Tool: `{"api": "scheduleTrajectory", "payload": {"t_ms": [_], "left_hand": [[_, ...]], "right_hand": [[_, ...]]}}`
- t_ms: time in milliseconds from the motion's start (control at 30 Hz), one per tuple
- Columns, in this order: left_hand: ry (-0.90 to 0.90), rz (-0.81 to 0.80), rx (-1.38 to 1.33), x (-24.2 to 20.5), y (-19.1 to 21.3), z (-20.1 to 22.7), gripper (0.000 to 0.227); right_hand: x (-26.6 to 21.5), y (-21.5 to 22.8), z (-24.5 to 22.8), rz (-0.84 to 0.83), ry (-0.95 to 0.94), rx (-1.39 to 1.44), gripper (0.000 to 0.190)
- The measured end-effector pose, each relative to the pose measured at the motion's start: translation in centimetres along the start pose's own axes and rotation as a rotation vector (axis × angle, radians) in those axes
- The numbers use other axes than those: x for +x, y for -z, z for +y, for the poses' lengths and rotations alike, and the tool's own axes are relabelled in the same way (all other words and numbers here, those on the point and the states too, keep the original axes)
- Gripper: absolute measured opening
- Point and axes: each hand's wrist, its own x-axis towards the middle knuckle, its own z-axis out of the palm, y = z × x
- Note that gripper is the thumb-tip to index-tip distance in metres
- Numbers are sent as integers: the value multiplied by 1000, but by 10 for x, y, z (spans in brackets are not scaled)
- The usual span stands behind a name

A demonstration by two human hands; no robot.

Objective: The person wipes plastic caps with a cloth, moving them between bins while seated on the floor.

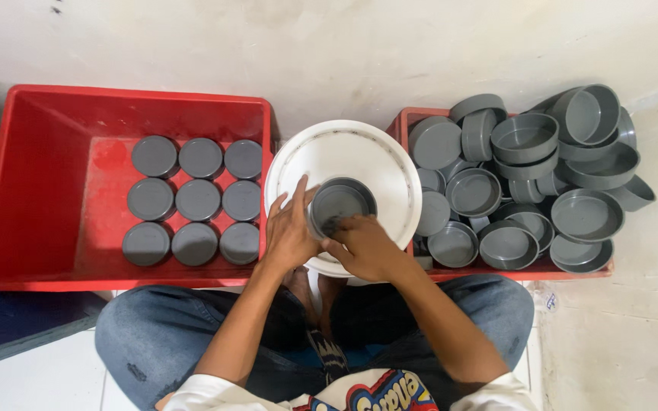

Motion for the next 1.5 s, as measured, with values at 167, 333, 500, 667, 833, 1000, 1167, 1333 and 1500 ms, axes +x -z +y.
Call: {"api": "scheduleTrajectory", "payload": {"t_ms": [167,333,500,667,833,1000,1167,1333,1500], "left_hand": [[0,11,-1,-1,6,6,129],[1,17,-36,1,10,10,132],[38,9,4,0,3,8,126],[47,-11,-10,1,6,12,129],[76,-39,-58,1,9,13,130],[74,-41,-37,2,14,19,127],[75,-38,-6,3,6,11,129],[96,-49,-3,5,11,19,131],[124,-73,-49,5,15,22,131]], "right_hand": [[19,15,-24,55,-156,669,42],[44,-15,24,183,-234,627,64],[35,-6,-11,6,-312,-285,82],[22,5,-6,10,-61,-251,34],[17,-2,16,-204,-243,-469,29],[28,0,0,-103,-390,-500,32],[28,11,-14,6,-181,-390,40],[14,10,-7,-50,-56,-192,35],[5,7,2,-105,-286,-491,24]]}}
